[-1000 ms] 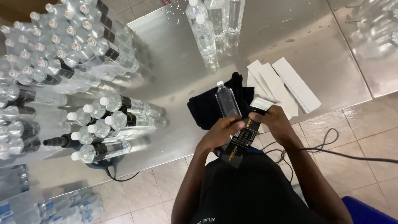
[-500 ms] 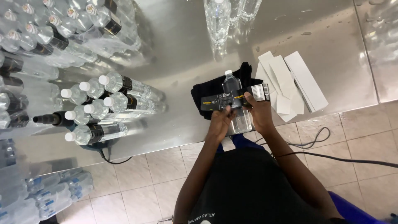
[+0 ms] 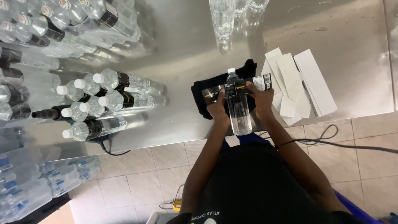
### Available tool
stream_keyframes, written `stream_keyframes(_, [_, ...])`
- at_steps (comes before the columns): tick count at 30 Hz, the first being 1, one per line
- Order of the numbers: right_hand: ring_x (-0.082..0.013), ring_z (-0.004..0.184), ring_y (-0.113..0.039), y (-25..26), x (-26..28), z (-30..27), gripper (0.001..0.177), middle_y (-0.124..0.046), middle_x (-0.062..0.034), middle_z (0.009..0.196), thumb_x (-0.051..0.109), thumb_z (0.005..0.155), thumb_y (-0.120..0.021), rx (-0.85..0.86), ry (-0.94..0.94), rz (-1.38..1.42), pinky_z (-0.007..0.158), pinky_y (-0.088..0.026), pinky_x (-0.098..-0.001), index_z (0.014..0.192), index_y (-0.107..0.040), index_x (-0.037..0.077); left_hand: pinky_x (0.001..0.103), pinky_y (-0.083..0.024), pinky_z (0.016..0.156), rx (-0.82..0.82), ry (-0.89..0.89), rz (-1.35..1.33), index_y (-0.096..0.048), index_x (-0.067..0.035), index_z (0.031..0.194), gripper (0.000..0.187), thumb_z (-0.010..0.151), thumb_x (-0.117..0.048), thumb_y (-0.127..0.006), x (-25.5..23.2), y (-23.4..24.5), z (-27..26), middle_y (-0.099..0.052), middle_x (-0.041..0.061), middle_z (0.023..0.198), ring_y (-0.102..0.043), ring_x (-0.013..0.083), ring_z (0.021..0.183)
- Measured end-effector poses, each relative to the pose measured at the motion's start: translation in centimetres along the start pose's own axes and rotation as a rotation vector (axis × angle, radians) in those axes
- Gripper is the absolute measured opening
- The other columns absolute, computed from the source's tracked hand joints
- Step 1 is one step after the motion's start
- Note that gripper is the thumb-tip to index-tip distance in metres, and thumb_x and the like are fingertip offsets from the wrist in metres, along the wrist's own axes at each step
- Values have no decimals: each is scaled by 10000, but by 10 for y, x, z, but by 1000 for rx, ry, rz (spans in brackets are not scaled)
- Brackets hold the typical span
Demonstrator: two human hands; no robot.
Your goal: Manually applying adhesive labels to plastic water bottles at a production workstation.
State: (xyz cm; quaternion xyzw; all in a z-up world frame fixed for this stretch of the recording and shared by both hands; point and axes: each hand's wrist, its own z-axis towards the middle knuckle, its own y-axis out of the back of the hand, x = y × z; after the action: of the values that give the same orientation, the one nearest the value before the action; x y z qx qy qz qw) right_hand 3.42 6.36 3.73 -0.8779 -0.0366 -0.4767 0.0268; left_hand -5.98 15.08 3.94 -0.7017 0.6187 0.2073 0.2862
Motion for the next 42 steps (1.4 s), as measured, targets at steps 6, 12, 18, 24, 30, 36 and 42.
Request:
stream_keyframes(6, [-138, 761, -746, 2, 2, 2, 495, -738, -55, 921, 248, 796, -1059, -3, -44, -38, 672, -658, -281, 1076, -734, 1, 348, -635, 764, -64, -15, -64, -712, 120, 1113, 537, 725, -71, -1031, -9, -14, -23, -667, 156, 962, -725, 252, 910])
stream_keyframes(12, [-129, 774, -730, -2, 13, -3, 461, -722, -41, 899, 236, 814, -1048, 27, -56, -35, 669, -652, -271, 1053, -738, -8, 378, -612, 889, -36, -50, -46, -711, 65, 1186, 559, 745, -73, -1027, -3, -11, -16, -661, 116, 1072, -660, 217, 1013])
stream_keyframes(18, [-125, 753, -734, 0, 12, -3, 427, -733, -49, 873, 231, 825, -1044, 42, -47, -43, 654, -649, -263, 1026, -751, -5, 375, -630, 908, -12, -57, -59, -719, 46, 1183, 519, 763, -48, -1010, 4, -7, -6, -690, 127, 1100, -684, 233, 1044])
stream_keyframes(24, [-114, 722, -722, -2, 18, -8, 410, -733, -41, 838, 257, 824, -1042, 42, -48, -82, 648, -623, -235, 984, -755, 12, 401, -628, 933, 22, -78, -45, -724, 31, 1154, 492, 763, -47, -1011, 7, -1, 2, -673, 108, 1077, -670, 231, 1055])
stream_keyframes(30, [-103, 703, -719, -2, 19, -9, 392, -738, -34, 827, 274, 838, -1036, 42, -44, -99, 633, -613, -247, 959, -755, 28, 401, -625, 944, 28, -81, -27, -725, 16, 1136, 472, 765, -56, -1007, 6, -2, 2, -669, 98, 1068, -663, 227, 1042])
stream_keyframes(36, [-131, 733, -712, -7, 0, 3, 499, -707, -27, 821, 401, 850, -1032, 20, -30, -244, 692, -566, -338, 949, -678, 63, 388, -613, 918, 22, -72, 2, -731, -4, 1148, 477, 768, -72, -1012, 26, 2, 21, -686, 95, 1052, -687, 223, 1030])
stream_keyframes(42, [-131, 629, -619, -9, -24, 4, 447, -649, -21, 669, 419, 878, -999, -24, 79, -333, 644, -491, -354, 781, -712, 90, 411, -604, 874, 24, -62, 27, -715, -24, 1185, 501, 812, -178, -1013, 35, -7, 24, -697, 94, 1071, -702, 222, 1021])
